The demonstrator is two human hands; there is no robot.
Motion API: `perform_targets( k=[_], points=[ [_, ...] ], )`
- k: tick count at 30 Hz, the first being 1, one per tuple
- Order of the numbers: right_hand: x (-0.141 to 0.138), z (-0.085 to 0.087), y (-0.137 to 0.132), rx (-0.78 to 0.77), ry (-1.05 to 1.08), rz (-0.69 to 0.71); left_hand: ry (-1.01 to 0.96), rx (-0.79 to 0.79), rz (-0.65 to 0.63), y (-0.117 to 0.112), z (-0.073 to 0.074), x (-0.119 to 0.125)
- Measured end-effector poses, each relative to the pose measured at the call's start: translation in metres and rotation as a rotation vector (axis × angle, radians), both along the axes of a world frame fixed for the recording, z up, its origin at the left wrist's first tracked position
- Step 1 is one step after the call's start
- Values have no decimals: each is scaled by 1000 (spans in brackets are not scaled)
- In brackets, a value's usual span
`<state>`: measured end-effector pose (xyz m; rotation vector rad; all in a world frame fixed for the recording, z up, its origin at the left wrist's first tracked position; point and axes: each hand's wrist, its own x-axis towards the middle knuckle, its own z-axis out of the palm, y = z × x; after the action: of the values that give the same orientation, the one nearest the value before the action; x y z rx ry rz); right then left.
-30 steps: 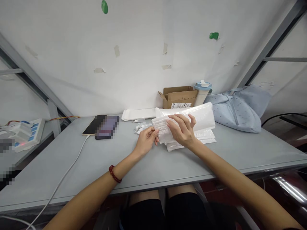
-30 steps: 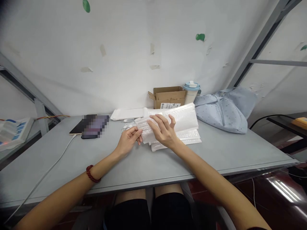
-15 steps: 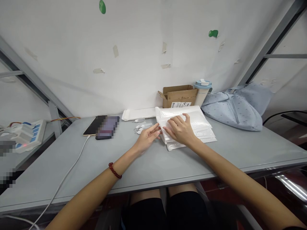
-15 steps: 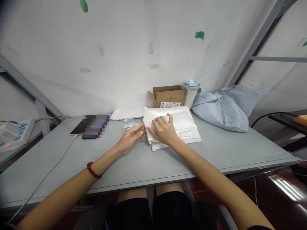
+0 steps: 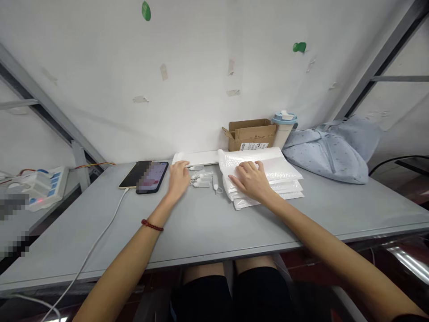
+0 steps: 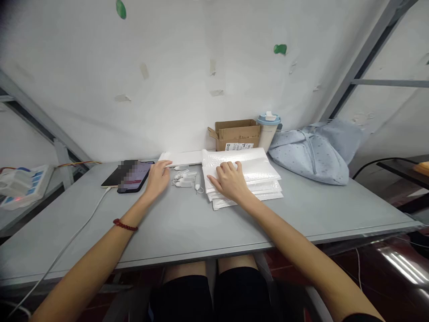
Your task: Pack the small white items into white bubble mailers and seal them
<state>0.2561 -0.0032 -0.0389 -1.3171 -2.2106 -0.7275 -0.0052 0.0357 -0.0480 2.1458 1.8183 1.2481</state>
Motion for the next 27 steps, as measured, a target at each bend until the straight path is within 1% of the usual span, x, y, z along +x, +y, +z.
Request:
perform_targets(
  k=[1, 2, 3, 5, 8, 15, 18, 22, 24, 27],
  points=[
    [1, 1, -1, -15, 7, -5, 40, -17, 75, 8, -1, -13],
    [1, 2, -1, -24, 15, -9, 73, -56, 118, 14, -2, -23],
    [2, 3, -1, -31, 23, -12, 100, -107, 136, 18, -3, -32],
    [3, 4, -2, -42, 41, -14, 128, -196, 140, 25, -7, -42],
    [4, 5, -1, -57, 66, -16, 129, -251, 119, 29, -12, -42],
    [4, 4, 0, -70, 72, -17, 92, -256, 61, 39, -21, -39],
    [4, 4, 0, -61, 77, -11, 62, -238, 58, 42, -22, -40],
    [4, 4, 0, -53, 86, -3, -2, -178, 132, 42, -18, -42],
    [4, 4, 0, -57, 90, -1, -42, -108, 200, 40, -15, -45],
    [4, 5, 0, -70, 92, 2, -66, 59, 300, 35, -10, -49]
  ],
)
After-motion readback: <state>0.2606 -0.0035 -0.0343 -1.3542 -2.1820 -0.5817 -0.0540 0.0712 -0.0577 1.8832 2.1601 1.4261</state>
